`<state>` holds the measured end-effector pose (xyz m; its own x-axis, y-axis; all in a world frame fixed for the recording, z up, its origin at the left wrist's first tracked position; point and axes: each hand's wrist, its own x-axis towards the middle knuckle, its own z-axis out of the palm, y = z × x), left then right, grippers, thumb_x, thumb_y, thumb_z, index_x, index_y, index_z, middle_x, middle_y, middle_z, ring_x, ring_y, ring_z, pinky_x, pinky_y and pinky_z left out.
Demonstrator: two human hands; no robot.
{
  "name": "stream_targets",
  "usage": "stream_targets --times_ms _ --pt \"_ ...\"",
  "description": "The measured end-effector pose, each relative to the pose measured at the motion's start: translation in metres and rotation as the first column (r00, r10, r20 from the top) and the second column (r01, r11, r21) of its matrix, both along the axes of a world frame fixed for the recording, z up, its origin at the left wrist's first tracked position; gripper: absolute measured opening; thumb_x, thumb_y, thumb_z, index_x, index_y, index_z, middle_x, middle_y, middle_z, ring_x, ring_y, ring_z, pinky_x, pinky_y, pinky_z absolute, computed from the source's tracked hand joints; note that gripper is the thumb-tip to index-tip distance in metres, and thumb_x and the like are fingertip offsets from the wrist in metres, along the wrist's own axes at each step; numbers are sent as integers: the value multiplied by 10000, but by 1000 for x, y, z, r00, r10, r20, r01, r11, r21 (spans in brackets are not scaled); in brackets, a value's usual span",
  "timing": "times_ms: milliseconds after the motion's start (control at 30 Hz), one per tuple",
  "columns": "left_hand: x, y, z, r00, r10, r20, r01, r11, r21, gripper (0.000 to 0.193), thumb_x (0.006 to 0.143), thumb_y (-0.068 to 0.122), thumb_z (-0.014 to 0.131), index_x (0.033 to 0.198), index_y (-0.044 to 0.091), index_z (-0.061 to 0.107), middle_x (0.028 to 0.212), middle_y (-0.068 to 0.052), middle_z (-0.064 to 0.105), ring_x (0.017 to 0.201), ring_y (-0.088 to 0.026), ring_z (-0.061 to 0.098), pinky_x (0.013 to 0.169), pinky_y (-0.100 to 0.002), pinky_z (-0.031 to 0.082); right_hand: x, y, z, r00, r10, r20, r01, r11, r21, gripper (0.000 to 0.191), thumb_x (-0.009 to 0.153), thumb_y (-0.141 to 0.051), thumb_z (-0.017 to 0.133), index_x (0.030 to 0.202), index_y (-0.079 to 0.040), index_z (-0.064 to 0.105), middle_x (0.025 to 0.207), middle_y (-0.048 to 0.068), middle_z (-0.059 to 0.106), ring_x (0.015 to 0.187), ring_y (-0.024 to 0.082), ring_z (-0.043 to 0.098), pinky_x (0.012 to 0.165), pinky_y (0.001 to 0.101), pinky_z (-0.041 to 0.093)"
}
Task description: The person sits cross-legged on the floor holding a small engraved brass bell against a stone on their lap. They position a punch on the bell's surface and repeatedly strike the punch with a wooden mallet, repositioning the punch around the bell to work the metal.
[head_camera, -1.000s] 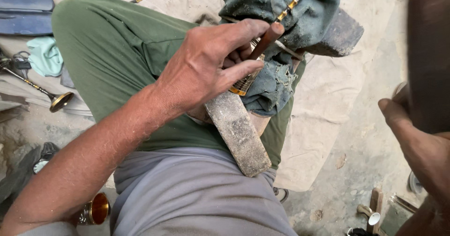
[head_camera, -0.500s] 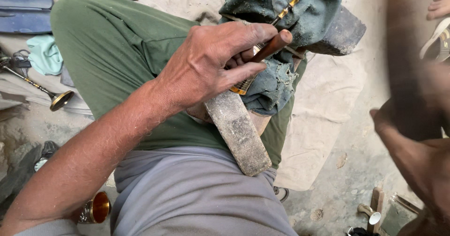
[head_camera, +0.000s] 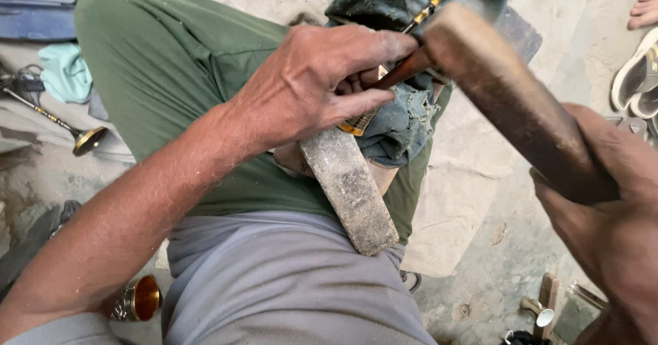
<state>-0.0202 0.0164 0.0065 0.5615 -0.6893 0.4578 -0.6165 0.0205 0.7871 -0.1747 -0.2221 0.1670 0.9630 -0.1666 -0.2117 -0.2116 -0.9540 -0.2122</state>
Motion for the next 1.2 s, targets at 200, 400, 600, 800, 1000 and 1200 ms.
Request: stream_targets --times_ms 200,400,600,800,1000,1200 --pt "2 -1 1 999 -14 -44 19 993 120 502 905 176 857 1363 121 661 988 -92 735 835 -257 729 757 -369 596 -5 -4 -1 997 -65 -34 65 998 -6 528 872 5 734 1383 47 607 942 147 677 761 221 673 671 317 544" --pt "3 -1 1 999 -29 32 30 1000 -7 517 975 193 842 1436 116 621 1267 -83 730 1025 -249 746 908 -349 615 -11 -10 -4 994 -92 -62 89 995 -42 546 829 -19 777 1355 27 638 931 128 693 747 213 672 668 333 541" --pt "5 1 0 999 -39 0 39 999 -3 498 979 189 835 1427 120 627 1281 -79 735 1022 -260 748 904 -358 613 -13 -7 -6 988 -151 -16 150 988 -32 491 899 -105 780 1336 47 616 952 165 687 763 248 677 686 342 558" --pt "5 0 -2 995 -54 -80 61 994 93 495 949 188 823 1415 156 660 1133 -56 759 883 -245 739 823 -363 607 7 32 -1 851 -516 95 504 855 124 382 995 -144 735 1306 51 628 894 187 679 723 269 686 640 334 572" --pt "5 3 26 998 -38 58 39 999 -12 485 946 130 871 1387 174 672 1109 -26 745 880 -172 700 808 -302 591 0 16 -10 958 52 283 -47 999 -24 536 879 -58 817 1348 93 606 992 227 703 813 280 708 721 380 606" --pt "1 36 41 879 110 -463 -165 983 -80 392 977 73 797 1319 48 607 967 19 627 877 -24 631 791 -195 580 -89 -27 -155 699 -712 67 262 343 902 763 887 19 796 1523 46 373 962 122 705 827 223 731 764 361 647"
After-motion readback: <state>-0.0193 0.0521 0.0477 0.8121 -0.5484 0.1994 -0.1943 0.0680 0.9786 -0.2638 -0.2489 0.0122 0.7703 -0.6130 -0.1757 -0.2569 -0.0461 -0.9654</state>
